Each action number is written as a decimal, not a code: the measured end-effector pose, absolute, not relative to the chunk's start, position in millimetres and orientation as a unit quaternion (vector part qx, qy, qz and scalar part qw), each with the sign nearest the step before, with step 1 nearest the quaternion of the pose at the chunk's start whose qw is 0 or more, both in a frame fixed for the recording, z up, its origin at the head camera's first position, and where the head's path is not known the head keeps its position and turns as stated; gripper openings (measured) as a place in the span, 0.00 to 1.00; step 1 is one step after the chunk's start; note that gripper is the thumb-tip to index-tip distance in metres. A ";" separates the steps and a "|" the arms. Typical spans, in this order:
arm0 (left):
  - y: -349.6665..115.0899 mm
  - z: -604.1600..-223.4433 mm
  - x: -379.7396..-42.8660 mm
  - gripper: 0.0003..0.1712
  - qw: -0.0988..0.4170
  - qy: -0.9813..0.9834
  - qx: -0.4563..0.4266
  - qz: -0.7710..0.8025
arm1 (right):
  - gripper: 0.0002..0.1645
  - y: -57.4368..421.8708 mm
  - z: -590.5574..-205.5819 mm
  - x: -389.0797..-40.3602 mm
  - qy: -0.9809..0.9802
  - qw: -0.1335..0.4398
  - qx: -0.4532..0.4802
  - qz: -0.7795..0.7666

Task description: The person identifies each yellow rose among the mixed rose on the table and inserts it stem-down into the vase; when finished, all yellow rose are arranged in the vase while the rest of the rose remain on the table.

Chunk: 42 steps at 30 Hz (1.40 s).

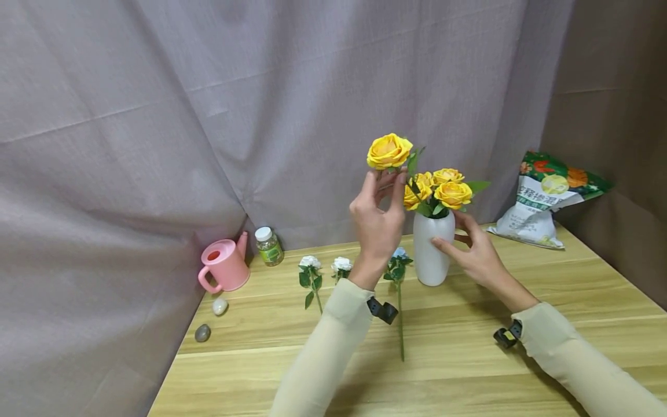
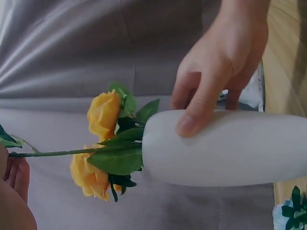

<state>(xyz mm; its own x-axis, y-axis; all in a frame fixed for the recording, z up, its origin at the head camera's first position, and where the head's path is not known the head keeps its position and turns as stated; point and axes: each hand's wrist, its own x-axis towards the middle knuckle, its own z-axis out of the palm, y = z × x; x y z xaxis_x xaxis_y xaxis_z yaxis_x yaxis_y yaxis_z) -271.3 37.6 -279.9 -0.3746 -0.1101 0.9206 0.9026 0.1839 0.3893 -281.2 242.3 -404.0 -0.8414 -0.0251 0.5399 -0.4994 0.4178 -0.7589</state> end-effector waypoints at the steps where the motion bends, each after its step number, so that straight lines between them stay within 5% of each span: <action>1: 39.2 -282.1 -274.6 0.10 0.462 -0.622 -0.323 -0.544 | 0.43 242.7 -404.2 -280.8 -0.810 0.230 0.161 0.515; 13: 50.3 -277.8 -282.1 0.11 0.499 -0.613 -0.336 -0.512 | 0.43 242.1 -402.0 -277.2 -0.810 0.223 0.156 0.519; 30: 63.8 -307.7 -290.5 0.11 0.403 -0.726 -0.305 -0.466 | 0.38 239.9 -403.9 -280.0 -0.806 0.219 0.169 0.523; 42: 72.4 -332.5 -285.5 0.08 0.419 -0.764 -0.298 -0.390 | 0.39 242.8 -402.1 -279.0 -0.811 0.221 0.165 0.516</action>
